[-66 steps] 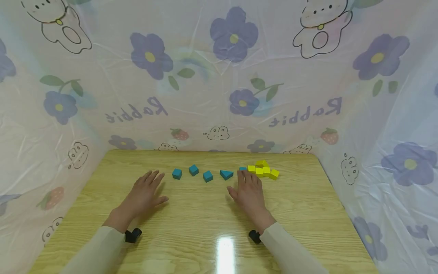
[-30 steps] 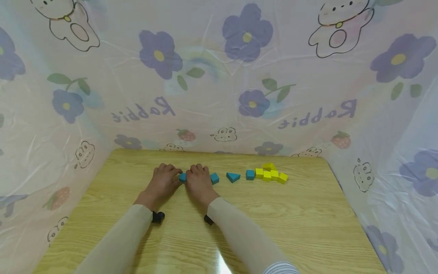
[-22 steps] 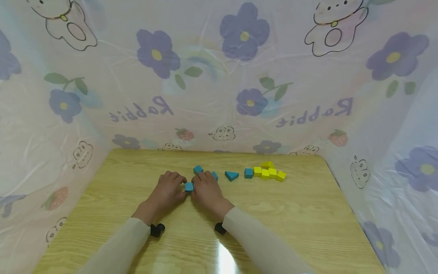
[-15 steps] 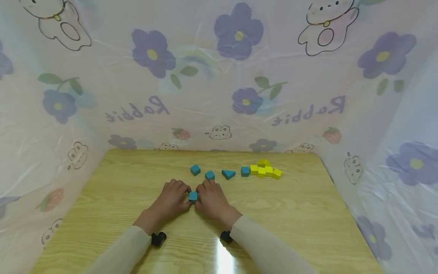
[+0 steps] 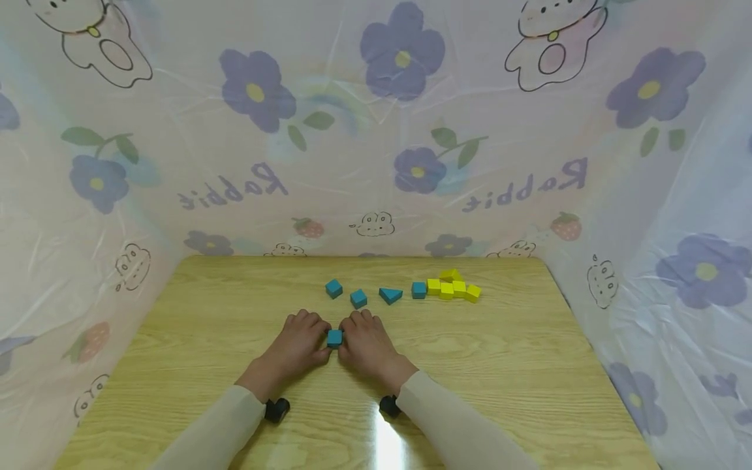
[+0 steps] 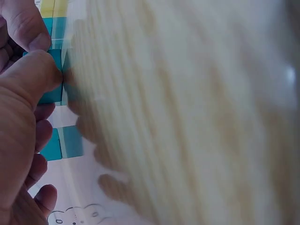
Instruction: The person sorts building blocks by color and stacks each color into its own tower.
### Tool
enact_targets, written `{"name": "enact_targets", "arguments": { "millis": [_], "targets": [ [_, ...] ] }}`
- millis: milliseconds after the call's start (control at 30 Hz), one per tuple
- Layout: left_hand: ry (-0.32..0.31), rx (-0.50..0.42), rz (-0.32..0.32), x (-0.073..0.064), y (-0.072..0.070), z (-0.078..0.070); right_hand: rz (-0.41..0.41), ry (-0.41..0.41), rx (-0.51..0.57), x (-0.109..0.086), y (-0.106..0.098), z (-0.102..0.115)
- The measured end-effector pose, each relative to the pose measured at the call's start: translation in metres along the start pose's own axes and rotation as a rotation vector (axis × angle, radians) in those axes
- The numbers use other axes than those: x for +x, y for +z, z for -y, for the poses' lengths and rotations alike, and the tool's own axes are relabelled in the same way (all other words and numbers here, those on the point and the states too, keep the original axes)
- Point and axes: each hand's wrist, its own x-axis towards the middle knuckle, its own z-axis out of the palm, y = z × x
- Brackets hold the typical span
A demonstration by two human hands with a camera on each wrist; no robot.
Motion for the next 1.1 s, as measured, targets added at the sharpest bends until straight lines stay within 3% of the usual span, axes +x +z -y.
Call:
{"name": "enact_targets", "arguments": {
  "millis": [300,667,800,867,1000,1100],
  "targets": [
    [-0.011,0.019,-0.027,0.0,0.001,-0.003,-0.03,-0.018,0.005,0.0,-0.001,0.0],
    [-0.022,0.008,-0.015,0.0,0.001,-0.004,0.034,-0.001,0.015,-0.002,-0.007,-0.002],
    [-0.032,-0.018,0.01,0.001,0.001,-0.004,0.052,0.031,0.068,0.001,-0.021,-0.016],
    [-0.037,-0.028,0.013,0.001,0.0,-0.004,0.023,0.05,0.062,0.006,-0.027,-0.029],
    [-0.036,-0.026,0.008,0.001,0.0,-0.004,-0.052,0.058,-0.059,0.021,-0.037,-0.053],
    [-0.033,-0.019,0.01,0.001,0.001,-0.002,-0.06,0.031,-0.151,0.032,-0.041,-0.065]
  ]
}}
